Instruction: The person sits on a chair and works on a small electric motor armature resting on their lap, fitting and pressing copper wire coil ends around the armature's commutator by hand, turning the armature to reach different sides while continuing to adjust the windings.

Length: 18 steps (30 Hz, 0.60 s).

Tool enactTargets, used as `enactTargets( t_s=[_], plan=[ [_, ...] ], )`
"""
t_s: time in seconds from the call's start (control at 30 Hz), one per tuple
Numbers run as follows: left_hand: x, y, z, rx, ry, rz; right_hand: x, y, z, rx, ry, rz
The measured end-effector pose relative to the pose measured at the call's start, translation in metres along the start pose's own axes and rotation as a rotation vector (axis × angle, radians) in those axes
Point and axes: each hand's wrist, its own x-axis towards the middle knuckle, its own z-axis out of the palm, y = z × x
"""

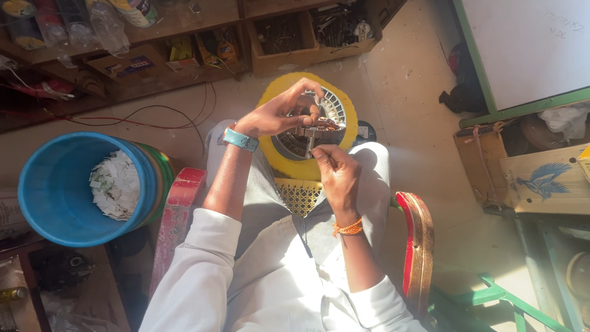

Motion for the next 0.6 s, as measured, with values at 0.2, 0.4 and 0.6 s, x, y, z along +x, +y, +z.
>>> enactTargets(
  t_s=[0.2, 0.4, 0.6],
  plan=[
    [-0.002, 0.017, -0.003, 0.278, 0.023, -0.008, -0.021, 0.038, 0.023, -0.046, 0.055, -0.14],
    [-0.024, 0.011, 0.051, 0.786, 0.337, 0.176, -0.015, 0.056, -0.016, -0.072, 0.051, -0.03],
    [-0.024, -0.029, 0.074, 0.966, 0.605, 0.254, 0.022, 0.008, -0.065, -0.274, -0.03, -0.342]
  ],
)
